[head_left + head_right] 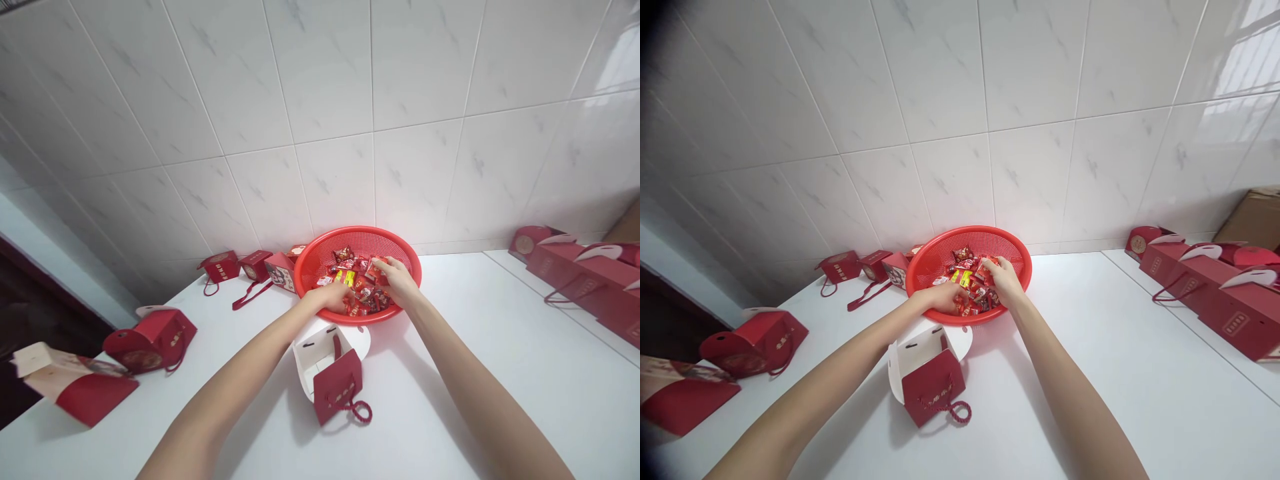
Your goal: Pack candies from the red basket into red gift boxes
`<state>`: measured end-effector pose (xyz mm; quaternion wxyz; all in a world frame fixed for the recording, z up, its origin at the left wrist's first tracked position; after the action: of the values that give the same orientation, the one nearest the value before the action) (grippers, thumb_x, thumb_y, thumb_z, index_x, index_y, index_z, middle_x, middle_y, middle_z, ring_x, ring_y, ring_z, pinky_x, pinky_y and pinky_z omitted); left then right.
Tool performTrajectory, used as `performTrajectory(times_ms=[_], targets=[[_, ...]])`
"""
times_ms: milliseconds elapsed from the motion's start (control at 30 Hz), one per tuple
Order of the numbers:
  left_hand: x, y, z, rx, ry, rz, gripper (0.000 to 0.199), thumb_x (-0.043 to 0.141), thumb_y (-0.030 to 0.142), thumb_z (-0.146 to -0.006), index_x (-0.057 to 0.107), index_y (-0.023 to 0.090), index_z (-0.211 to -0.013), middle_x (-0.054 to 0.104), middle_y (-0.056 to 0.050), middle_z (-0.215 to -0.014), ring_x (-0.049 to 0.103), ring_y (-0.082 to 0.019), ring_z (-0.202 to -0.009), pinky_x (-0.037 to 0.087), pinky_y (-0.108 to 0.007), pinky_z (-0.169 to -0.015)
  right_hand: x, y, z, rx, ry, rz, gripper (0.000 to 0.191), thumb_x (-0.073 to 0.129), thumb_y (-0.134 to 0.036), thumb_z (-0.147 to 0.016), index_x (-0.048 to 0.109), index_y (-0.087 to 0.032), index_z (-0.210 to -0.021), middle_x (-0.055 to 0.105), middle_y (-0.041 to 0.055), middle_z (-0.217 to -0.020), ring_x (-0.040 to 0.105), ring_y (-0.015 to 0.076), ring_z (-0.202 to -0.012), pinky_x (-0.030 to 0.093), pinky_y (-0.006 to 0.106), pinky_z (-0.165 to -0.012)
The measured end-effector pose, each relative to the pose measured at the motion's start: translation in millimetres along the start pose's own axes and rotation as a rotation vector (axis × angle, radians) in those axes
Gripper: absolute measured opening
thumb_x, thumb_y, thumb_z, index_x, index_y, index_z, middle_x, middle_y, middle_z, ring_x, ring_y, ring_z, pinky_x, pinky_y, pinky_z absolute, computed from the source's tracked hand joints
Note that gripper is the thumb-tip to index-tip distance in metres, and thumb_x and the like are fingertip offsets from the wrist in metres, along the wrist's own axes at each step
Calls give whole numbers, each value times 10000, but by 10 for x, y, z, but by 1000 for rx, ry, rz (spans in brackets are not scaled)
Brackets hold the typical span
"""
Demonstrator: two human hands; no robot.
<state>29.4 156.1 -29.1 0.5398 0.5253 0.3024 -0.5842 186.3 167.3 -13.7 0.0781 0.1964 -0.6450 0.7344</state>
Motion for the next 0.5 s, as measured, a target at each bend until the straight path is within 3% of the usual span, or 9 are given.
performTrajectory(times_ms=[100,233,333,400,500], targets=[[-57,-14,8,-38,136,0,306,674,93,-679,759,205,-952,754,-51,-872,698,-262,-865,513,-278,-737,6,11,10,2,11,3,191,748,-233,-743,560,-206,-755,634,-15,-678,645,145,-672,493,205,-509],[-165,-39,34,-84,351,5,350,593,145,-818,706,186,-1147,723,-117,-1122,655,-311,-1087,501,-360,-913,11,5,22,5,11,-2,135,714,-222,-764,580,-205,-763,648,-16,-679,649,145,-663,462,207,-489],[-194,-31,48,-46,419,7,428,672,243,-823,671,195,-1248,599,-137,-1368,538,-334,-1278,424,-418,-1063,9,-4,25,0,15,-7,130,697,-226,-772,570,-208,-754,654,-16,-675,640,145,-645,448,211,-480],[-153,22,42,94,351,43,526,757,354,-774,662,218,-1273,523,-112,-1458,478,-320,-1339,390,-396,-1107,4,-1,19,-11,13,-9,139,704,-236,-763,568,-208,-750,652,-19,-668,628,141,-626,443,213,-479],[-22,129,39,318,113,110,549,758,441,-771,672,227,-1269,577,-97,-1377,561,-272,-1237,442,-320,-1040,-12,20,0,-31,5,-6,168,725,-249,-735,561,-211,-740,640,-24,-646,610,143,-594,446,225,-478]])
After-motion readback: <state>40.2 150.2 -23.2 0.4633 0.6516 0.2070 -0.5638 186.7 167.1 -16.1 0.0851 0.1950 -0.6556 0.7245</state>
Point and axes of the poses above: each hand's wrist, its own z-axis away from the middle knuckle, its own x-axis out of the palm, y = z × x, the point moved 4 cm from there along -z, towards the middle knuckle
